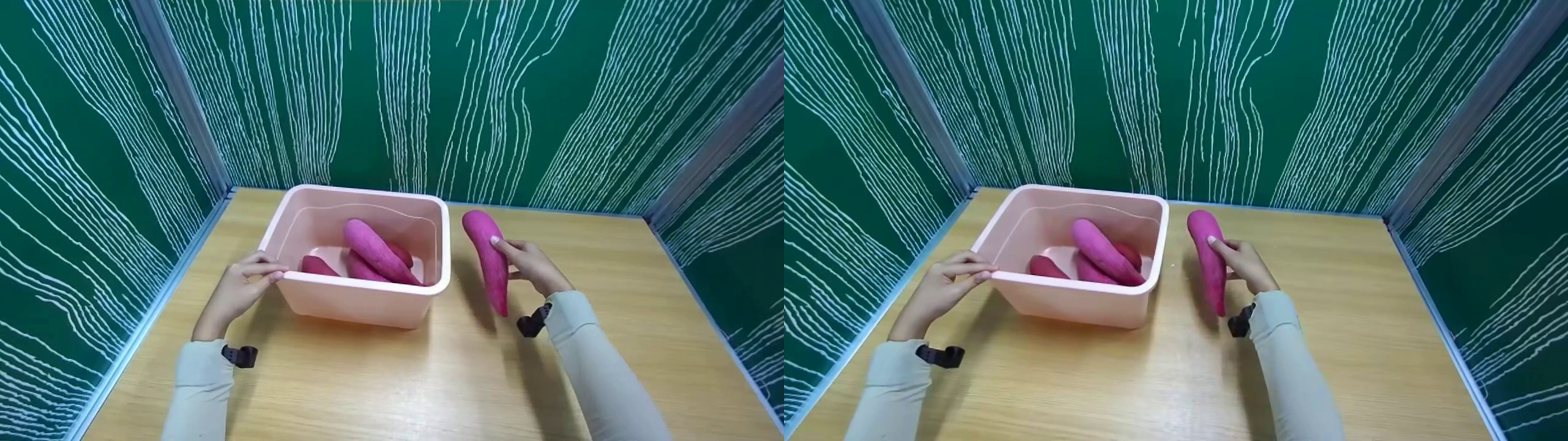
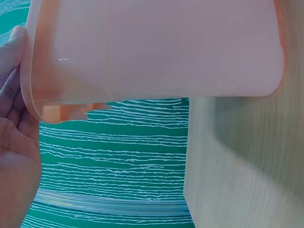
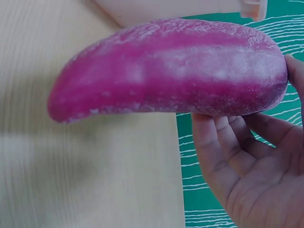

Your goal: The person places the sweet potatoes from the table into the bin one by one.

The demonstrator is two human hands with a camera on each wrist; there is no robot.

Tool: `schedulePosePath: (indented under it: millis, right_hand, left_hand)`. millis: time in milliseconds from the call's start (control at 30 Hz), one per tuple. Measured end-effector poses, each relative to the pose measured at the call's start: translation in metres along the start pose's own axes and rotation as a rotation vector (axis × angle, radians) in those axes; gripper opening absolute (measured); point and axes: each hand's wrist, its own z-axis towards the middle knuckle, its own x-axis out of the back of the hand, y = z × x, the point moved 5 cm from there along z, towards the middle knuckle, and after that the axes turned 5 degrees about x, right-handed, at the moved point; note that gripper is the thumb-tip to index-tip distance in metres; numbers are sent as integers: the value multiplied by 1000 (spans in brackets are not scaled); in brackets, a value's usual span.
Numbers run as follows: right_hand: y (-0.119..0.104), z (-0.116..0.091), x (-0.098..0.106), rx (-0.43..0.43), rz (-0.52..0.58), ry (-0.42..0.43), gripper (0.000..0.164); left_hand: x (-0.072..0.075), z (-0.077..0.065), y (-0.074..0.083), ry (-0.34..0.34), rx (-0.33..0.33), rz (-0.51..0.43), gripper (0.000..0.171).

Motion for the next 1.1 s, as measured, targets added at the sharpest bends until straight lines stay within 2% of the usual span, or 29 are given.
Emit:
schedulePosePath:
  millis: [200, 533, 933, 1100]
  right_hand:
    - [-9, -1, 1, 6, 43, -4, 83]
    - [-22, -1, 1, -34, 87, -34, 82]
    - [-50, -4, 3, -16, 68, -26, 76]
    - [-60, -3, 3, 19, 78, -21, 71]
  left_hand:
    - [0, 0, 0, 19, -25, 2, 17]
    - [0, -1, 2, -9, -1, -25, 18]
    - [0, -1, 2, -11, -11, -18, 18]
    - [1, -1, 4, 6, -30, -8, 17]
